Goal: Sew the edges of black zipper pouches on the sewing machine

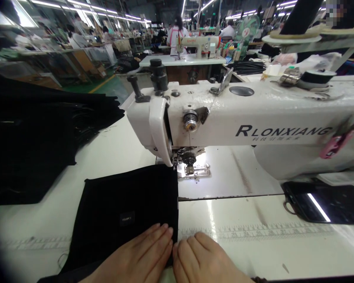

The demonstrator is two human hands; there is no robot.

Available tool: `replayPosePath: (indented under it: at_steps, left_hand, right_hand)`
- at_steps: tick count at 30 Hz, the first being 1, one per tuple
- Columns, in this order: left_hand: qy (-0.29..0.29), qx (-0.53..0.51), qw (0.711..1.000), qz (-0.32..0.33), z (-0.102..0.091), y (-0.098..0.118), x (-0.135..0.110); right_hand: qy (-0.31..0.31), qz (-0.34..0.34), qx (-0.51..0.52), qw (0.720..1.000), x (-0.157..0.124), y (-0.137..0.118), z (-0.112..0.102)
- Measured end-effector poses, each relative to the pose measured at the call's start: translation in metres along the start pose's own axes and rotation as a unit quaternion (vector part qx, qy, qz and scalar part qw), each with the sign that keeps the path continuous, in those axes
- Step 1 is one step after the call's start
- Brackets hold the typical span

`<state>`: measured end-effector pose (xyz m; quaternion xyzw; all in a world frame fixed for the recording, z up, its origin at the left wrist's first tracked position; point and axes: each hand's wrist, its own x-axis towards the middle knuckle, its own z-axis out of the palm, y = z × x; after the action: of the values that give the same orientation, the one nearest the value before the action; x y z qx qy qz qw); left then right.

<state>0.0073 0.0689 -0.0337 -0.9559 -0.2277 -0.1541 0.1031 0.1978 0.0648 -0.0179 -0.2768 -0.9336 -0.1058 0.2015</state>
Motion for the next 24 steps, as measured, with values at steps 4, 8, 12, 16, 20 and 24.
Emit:
replayPosePath:
  at_steps: [4, 8, 12, 16, 20, 24]
  left_hand:
    - [-0.022, -0.018, 0.999, -0.032, -0.009, -0.013, 0.011]
    - [-0.026, -0.030, 0.997, -0.066, -0.008, -0.018, 0.012]
    - [-0.043, -0.029, 0.997, -0.055, -0.005, -0.020, 0.012]
    - [-0.055, -0.029, 0.997, -0.044, -0.003, -0.021, 0.016]
    - [-0.071, -0.024, 0.996, -0.045, 0.000, -0.023, 0.019]
    - [-0.061, -0.006, 0.997, -0.043, -0.001, -0.030, 0.023]
  right_hand:
    - [-0.039, -0.014, 0.026, 0.999, 0.004, 0.008, 0.007]
    - [-0.082, -0.033, 0.043, 0.995, 0.008, 0.015, 0.005]
    - [-0.104, -0.035, 0.047, 0.993, 0.005, 0.016, 0.007]
    - [-0.111, -0.049, 0.041, 0.992, 0.002, 0.017, 0.010]
    - [-0.123, -0.054, 0.038, 0.990, 0.005, 0.020, 0.011]
    - [-0.137, -0.052, 0.026, 0.989, 0.013, 0.028, 0.013]
